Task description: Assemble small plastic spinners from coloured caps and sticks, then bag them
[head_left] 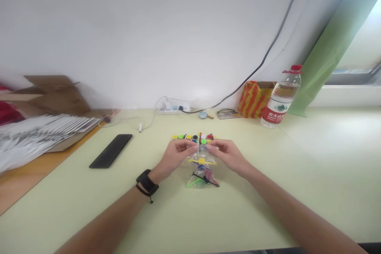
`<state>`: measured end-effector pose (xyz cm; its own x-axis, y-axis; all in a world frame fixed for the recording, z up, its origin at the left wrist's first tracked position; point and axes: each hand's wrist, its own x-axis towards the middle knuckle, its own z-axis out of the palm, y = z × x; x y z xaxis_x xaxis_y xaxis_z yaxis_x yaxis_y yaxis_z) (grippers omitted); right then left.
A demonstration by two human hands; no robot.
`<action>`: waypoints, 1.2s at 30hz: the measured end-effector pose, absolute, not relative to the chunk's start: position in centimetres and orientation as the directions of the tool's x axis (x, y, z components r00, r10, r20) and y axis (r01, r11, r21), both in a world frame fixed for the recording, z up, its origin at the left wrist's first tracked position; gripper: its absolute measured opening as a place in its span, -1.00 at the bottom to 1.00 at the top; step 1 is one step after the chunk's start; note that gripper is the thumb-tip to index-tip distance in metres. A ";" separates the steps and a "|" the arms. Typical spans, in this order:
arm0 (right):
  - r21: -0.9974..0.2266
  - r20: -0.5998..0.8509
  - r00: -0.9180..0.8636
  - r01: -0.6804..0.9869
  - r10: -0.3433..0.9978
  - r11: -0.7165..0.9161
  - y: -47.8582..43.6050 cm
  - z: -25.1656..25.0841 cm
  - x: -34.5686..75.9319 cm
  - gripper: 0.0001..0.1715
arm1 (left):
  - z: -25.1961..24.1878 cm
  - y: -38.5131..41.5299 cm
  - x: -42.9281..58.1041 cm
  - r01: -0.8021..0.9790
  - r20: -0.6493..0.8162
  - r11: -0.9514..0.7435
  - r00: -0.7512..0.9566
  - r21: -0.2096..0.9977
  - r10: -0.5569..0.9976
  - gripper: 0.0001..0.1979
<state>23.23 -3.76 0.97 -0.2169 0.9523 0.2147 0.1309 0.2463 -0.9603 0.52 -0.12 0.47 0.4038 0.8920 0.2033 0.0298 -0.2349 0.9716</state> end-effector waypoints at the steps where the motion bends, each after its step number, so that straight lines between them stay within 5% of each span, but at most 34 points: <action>1: -0.955 0.218 -0.232 0.148 0.948 0.255 -3.8 0.9 23.2 -0.62 | 0.5 -0.2 0.6 0.024 0.200 -0.229 0.406 0.973 0.892 -0.78; 13: -0.949 0.229 -0.213 0.168 0.950 0.266 -3.5 1.3 24.1 -0.63 | 0.2 -0.7 1.2 0.022 0.179 -0.201 0.361 0.979 0.915 -0.77; 25: -0.983 0.177 -0.244 0.012 0.953 0.185 -3.4 1.3 25.5 -0.64 | 0.5 -0.2 2.5 0.024 0.236 -0.260 0.348 0.965 0.907 -0.75; 36: -0.988 0.145 -0.196 0.023 0.970 0.153 -3.7 0.6 25.0 -0.64 | 2.6 1.0 2.8 0.137 0.197 -0.319 0.549 0.938 0.813 -0.75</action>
<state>24.96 -3.69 0.58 -0.1965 0.9697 0.1452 0.0232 0.1526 -0.9880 2.81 1.00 2.64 0.5487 0.8125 0.1967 0.1368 -0.3194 0.9377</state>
